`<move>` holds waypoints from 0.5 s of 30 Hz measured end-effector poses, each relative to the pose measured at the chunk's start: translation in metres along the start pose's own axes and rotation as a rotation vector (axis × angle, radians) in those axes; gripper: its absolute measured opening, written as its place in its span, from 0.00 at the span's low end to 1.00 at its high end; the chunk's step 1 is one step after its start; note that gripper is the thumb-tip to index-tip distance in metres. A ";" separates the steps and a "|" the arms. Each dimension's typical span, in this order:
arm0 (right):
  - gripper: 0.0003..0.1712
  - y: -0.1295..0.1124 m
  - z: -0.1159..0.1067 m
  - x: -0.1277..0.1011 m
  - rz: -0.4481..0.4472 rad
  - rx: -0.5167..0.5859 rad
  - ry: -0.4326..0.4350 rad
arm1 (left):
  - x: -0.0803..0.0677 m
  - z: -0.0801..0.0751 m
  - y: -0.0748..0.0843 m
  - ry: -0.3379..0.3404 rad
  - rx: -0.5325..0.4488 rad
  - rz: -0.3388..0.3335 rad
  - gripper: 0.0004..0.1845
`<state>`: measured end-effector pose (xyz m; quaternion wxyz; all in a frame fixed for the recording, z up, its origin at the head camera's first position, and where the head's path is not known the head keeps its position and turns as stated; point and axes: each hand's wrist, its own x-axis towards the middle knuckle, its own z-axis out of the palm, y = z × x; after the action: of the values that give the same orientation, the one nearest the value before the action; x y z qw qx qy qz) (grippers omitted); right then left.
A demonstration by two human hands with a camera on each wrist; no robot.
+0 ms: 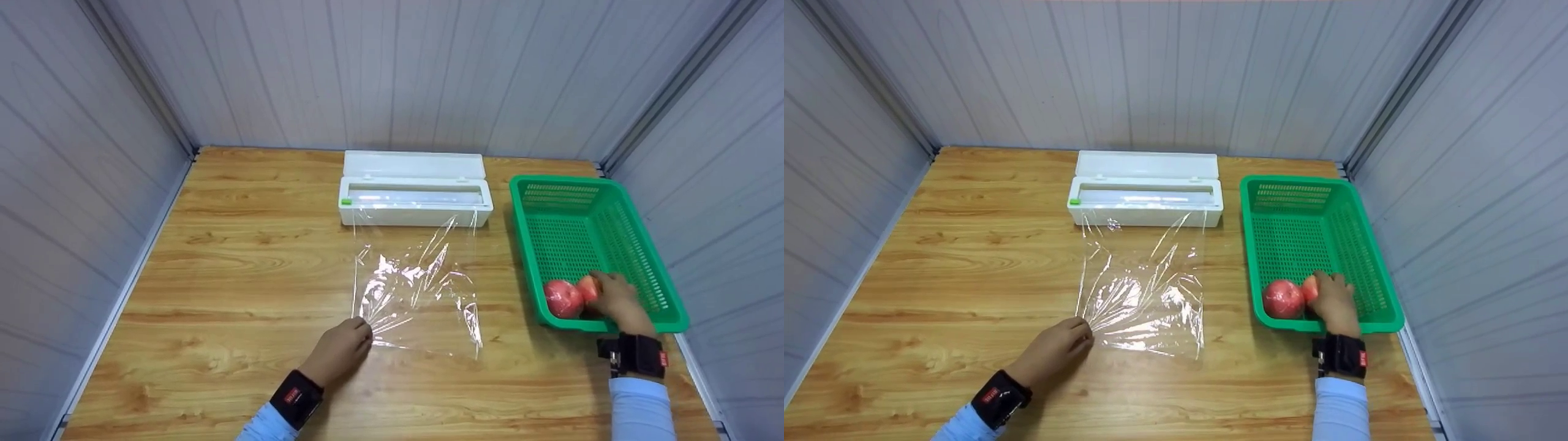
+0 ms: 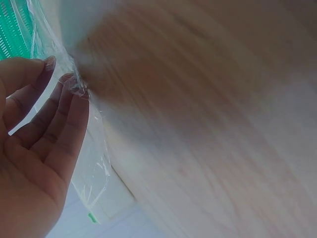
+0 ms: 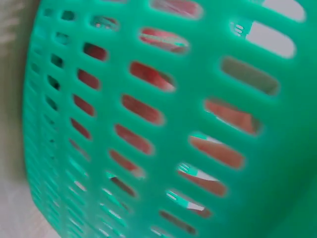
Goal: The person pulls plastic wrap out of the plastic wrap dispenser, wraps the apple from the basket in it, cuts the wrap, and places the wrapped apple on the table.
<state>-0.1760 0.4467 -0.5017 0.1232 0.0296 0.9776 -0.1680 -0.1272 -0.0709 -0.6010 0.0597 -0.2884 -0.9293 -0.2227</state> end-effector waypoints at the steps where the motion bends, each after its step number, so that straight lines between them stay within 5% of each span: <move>1: 0.38 0.000 0.001 0.000 0.001 0.009 0.008 | 0.000 0.000 0.000 0.006 0.002 0.004 0.04; 15: 0.33 0.003 0.003 -0.012 -0.048 -0.013 0.159 | 0.000 0.002 -0.001 0.005 0.007 0.011 0.05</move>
<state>-0.1629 0.4487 -0.5023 0.0410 0.0185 0.9858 -0.1617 -0.1276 -0.0709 -0.6029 0.0641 -0.2930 -0.9283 -0.2197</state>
